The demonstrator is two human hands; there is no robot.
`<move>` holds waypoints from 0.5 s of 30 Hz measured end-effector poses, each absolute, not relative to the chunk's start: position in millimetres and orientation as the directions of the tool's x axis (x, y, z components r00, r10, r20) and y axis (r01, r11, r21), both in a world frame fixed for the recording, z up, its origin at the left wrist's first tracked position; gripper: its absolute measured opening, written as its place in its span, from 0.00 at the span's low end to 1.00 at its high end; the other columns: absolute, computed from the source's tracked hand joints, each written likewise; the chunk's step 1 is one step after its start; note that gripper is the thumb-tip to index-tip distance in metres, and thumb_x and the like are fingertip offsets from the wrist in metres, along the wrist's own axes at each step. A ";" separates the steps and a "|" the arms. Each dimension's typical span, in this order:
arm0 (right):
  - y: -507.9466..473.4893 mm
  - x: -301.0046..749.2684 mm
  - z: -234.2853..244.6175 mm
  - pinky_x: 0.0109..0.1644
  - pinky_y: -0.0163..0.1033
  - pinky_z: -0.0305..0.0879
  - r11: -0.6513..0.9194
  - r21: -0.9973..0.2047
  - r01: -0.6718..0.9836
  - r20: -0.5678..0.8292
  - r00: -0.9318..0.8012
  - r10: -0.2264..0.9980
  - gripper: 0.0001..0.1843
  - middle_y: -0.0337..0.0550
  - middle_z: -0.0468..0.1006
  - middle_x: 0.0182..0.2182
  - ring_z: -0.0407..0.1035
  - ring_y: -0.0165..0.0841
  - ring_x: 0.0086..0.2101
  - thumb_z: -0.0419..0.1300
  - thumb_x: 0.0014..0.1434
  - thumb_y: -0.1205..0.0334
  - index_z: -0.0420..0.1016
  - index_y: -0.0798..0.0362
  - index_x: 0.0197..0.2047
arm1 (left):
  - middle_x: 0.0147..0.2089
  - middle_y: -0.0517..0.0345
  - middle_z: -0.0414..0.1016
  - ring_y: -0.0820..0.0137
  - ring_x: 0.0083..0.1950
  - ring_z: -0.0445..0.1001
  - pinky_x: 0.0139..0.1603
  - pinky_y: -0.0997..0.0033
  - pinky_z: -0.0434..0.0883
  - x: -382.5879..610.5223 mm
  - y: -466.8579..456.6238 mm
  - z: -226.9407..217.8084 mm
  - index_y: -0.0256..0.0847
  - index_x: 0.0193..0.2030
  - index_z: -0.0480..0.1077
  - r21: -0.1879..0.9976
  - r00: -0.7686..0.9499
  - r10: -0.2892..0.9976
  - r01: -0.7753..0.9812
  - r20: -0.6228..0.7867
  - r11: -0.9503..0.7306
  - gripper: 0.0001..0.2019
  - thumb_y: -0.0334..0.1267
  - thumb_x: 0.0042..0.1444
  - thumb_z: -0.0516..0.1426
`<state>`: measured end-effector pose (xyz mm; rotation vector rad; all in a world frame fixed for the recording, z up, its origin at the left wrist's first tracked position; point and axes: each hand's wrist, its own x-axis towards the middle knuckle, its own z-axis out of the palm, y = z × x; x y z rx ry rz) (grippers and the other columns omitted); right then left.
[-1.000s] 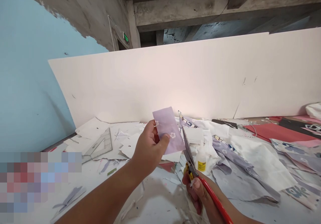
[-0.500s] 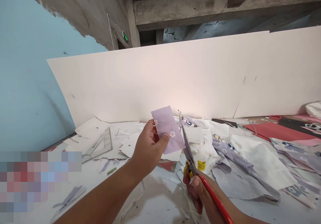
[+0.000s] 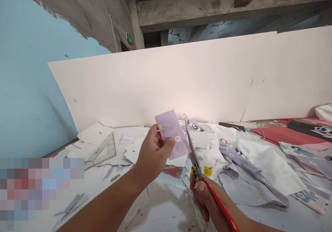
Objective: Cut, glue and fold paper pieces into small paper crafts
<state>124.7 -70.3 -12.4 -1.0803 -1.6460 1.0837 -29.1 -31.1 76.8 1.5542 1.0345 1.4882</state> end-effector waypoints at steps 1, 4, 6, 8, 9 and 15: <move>-69.9 124.9 -13.4 0.21 0.34 0.49 0.229 -0.956 0.185 0.178 -0.254 0.951 0.28 0.30 0.54 0.15 0.50 0.25 0.17 0.40 0.55 0.33 0.58 0.50 0.27 | 0.30 0.61 0.72 0.76 0.26 0.67 0.23 0.79 0.64 -28.5 -31.7 77.7 0.42 0.42 0.64 0.916 0.003 0.918 0.057 0.397 -0.397 0.14 0.39 0.48 0.58; -68.9 124.6 -15.7 0.18 0.33 0.47 0.183 -0.975 0.123 0.147 -0.258 0.955 0.27 0.30 0.53 0.16 0.48 0.25 0.16 0.43 0.55 0.33 0.58 0.50 0.27 | 0.31 0.61 0.73 0.75 0.27 0.67 0.24 0.78 0.65 -27.5 -32.7 79.2 0.42 0.42 0.63 0.928 0.023 0.929 0.046 0.370 -0.371 0.14 0.39 0.48 0.58; -68.6 124.0 -15.9 0.18 0.33 0.47 0.183 -0.979 0.093 0.154 -0.256 0.954 0.27 0.30 0.53 0.16 0.48 0.24 0.16 0.44 0.54 0.33 0.58 0.50 0.26 | 0.31 0.60 0.73 0.74 0.29 0.69 0.26 0.77 0.66 -27.5 -32.6 78.9 0.42 0.43 0.63 0.928 0.030 0.928 0.041 0.370 -0.371 0.15 0.39 0.48 0.58; -68.8 123.7 -15.2 0.17 0.32 0.46 0.191 -0.978 0.089 0.162 -0.257 0.953 0.26 0.30 0.53 0.15 0.47 0.24 0.16 0.45 0.54 0.33 0.58 0.50 0.26 | 0.32 0.59 0.73 0.74 0.29 0.69 0.27 0.77 0.66 -28.0 -32.1 78.1 0.42 0.43 0.64 0.924 0.020 0.925 0.039 0.379 -0.380 0.15 0.39 0.48 0.58; -69.1 123.6 -14.8 0.17 0.33 0.46 0.194 -0.977 0.094 0.164 -0.260 0.952 0.26 0.30 0.53 0.15 0.47 0.24 0.16 0.45 0.54 0.33 0.57 0.50 0.26 | 0.32 0.59 0.73 0.74 0.29 0.69 0.27 0.77 0.66 -28.4 -31.9 77.9 0.42 0.43 0.64 0.923 0.017 0.924 0.040 0.383 -0.383 0.15 0.39 0.48 0.58; -70.8 125.2 -18.2 0.20 0.33 0.51 0.214 -0.973 0.089 0.188 -0.236 0.953 0.27 0.31 0.57 0.18 0.50 0.24 0.18 0.44 0.54 0.33 0.61 0.50 0.28 | 0.31 0.62 0.71 0.77 0.27 0.66 0.24 0.80 0.64 -31.8 -31.0 79.6 0.42 0.43 0.63 0.921 0.040 0.922 0.047 0.386 -0.387 0.13 0.38 0.50 0.57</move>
